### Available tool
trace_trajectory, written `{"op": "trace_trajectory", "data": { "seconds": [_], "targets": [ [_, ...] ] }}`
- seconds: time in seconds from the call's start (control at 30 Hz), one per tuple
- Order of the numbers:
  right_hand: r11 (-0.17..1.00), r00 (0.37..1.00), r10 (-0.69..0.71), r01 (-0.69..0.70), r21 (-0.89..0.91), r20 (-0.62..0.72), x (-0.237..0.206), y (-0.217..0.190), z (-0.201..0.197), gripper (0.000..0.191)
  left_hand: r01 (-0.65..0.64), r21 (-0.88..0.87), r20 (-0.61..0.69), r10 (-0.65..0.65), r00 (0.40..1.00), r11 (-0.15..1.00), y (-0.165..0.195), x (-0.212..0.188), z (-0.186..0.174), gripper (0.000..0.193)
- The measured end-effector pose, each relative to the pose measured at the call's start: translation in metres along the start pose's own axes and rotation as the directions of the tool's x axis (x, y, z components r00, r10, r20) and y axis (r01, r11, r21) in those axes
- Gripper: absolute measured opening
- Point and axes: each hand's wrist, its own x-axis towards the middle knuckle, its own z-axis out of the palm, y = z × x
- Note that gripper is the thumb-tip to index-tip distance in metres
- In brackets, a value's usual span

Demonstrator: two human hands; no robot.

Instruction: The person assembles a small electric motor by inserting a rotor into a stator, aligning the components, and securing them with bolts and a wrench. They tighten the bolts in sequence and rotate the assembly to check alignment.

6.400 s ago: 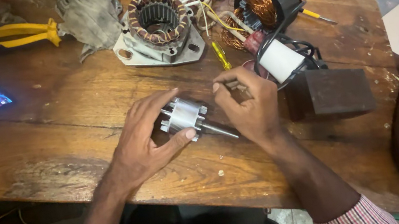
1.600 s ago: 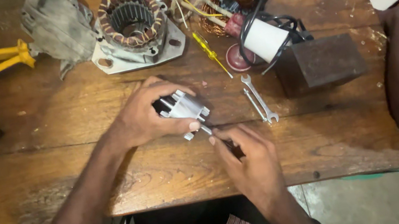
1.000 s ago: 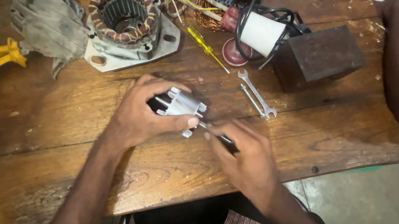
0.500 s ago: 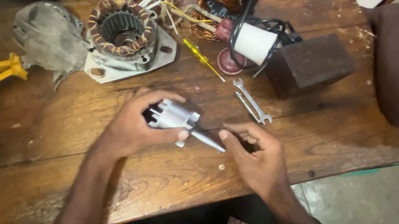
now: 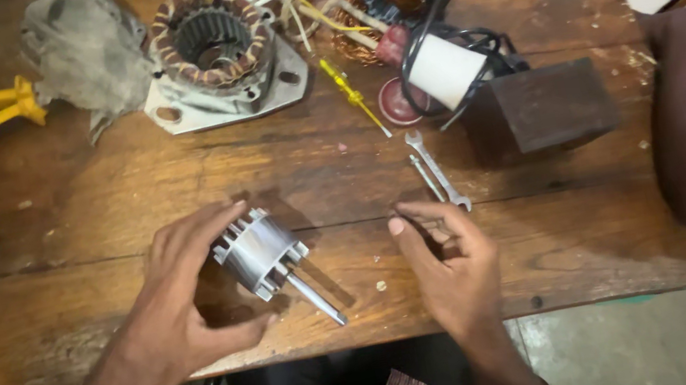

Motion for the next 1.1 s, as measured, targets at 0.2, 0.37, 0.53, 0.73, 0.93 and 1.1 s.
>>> {"op": "trace_trajectory", "data": {
  "seconds": [0.2, 0.37, 0.53, 0.73, 0.93, 1.1],
  "targets": [
    [1.0, 1.0, 0.012, -0.012, -0.007, 0.002, -0.001, -0.002, 0.002, 0.023, 0.029, -0.062, -0.131, -0.037, 0.991, 0.998, 0.002, -0.019, 0.004, 0.1],
    [0.996, 0.997, -0.082, 0.082, -0.024, -0.002, 0.001, 0.0, 0.002, 0.025, 0.038, -0.052, -0.15, -0.045, 0.988, 0.998, -0.005, -0.022, 0.007, 0.099],
    [0.996, 0.998, -0.057, 0.057, -0.069, 0.0, 0.002, 0.006, 0.001, 0.023, 0.013, -0.046, -0.152, -0.02, 0.988, 0.999, -0.009, -0.023, 0.009, 0.095],
    [0.883, 0.9, -0.435, 0.425, -0.2, -0.009, -0.005, -0.008, 0.002, 0.02, -0.05, -0.041, -0.253, 0.038, 0.967, 0.998, -0.004, -0.017, 0.019, 0.083],
    [0.744, 0.783, -0.541, 0.615, -0.26, 0.306, -0.033, -0.031, 0.028, 0.026, 0.007, 0.097, -0.309, 0.024, 0.951, 0.995, 0.005, 0.001, 0.035, 0.089],
    [0.67, 0.751, -0.531, 0.656, -0.348, 0.393, -0.035, -0.029, 0.056, 0.024, -0.018, 0.242, -0.355, 0.106, 0.929, 0.97, 0.007, 0.01, 0.047, 0.08]
  ]
}}
